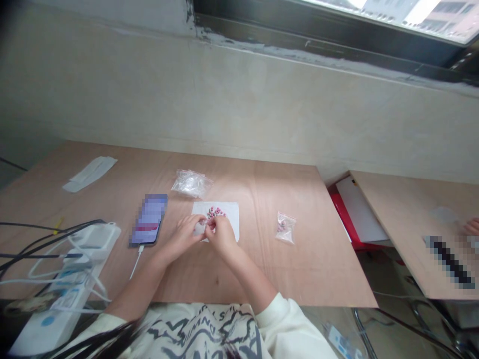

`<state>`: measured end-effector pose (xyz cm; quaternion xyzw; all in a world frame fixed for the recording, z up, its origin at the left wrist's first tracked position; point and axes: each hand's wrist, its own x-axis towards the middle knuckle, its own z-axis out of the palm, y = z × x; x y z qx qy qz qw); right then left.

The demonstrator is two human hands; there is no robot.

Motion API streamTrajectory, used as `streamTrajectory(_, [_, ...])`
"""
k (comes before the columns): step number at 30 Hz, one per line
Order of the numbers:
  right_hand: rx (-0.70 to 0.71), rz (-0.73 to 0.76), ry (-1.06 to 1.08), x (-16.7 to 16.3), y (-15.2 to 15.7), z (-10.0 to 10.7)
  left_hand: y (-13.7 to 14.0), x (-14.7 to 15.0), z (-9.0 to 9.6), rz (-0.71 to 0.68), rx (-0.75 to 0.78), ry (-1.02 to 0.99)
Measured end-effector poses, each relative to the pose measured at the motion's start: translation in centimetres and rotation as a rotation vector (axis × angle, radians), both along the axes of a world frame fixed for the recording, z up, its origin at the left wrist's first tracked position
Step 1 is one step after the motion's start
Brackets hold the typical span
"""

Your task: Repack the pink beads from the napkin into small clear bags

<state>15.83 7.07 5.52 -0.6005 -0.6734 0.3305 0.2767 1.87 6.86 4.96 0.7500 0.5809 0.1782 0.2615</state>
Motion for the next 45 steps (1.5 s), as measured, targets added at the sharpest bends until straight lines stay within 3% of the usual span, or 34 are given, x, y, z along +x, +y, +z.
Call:
streamTrajectory(2, [0.004,0.069,0.041,-0.3,0.0,0.9,0.1,0.3,0.5,0.025,-0.015,-0.032])
streamTrajectory(7, [-0.001,0.038,0.221,0.2,-1.1,2.2,-0.5,0.3,2.3,0.130,-0.052,-0.200])
streamTrajectory(16, [-0.087,0.000,0.617,1.3,-1.9,5.2,-1.1,-1.9,4.8,0.084,-0.241,-0.733])
streamTrajectory(21, [-0.189,-0.096,0.790,1.4,-1.8,5.7,-0.9,-1.9,6.2,0.073,-0.193,-0.709])
streamTrajectory(25, [-0.243,-0.119,0.732,1.7,-1.2,5.2,-0.9,-1.8,6.6,0.070,-0.216,-0.693])
streamTrajectory(30, [-0.163,-0.208,0.557,2.0,-0.5,4.7,-0.5,-1.5,6.2,0.069,-0.206,-0.683])
streamTrajectory(37, [-0.241,-0.066,0.653,1.9,-0.4,4.6,-0.3,-1.4,5.7,0.104,-0.208,-0.700])
streamTrajectory(45, [-0.235,-0.143,0.625,1.7,-1.0,5.3,-0.7,-1.0,6.3,-0.056,-0.306,-0.692])
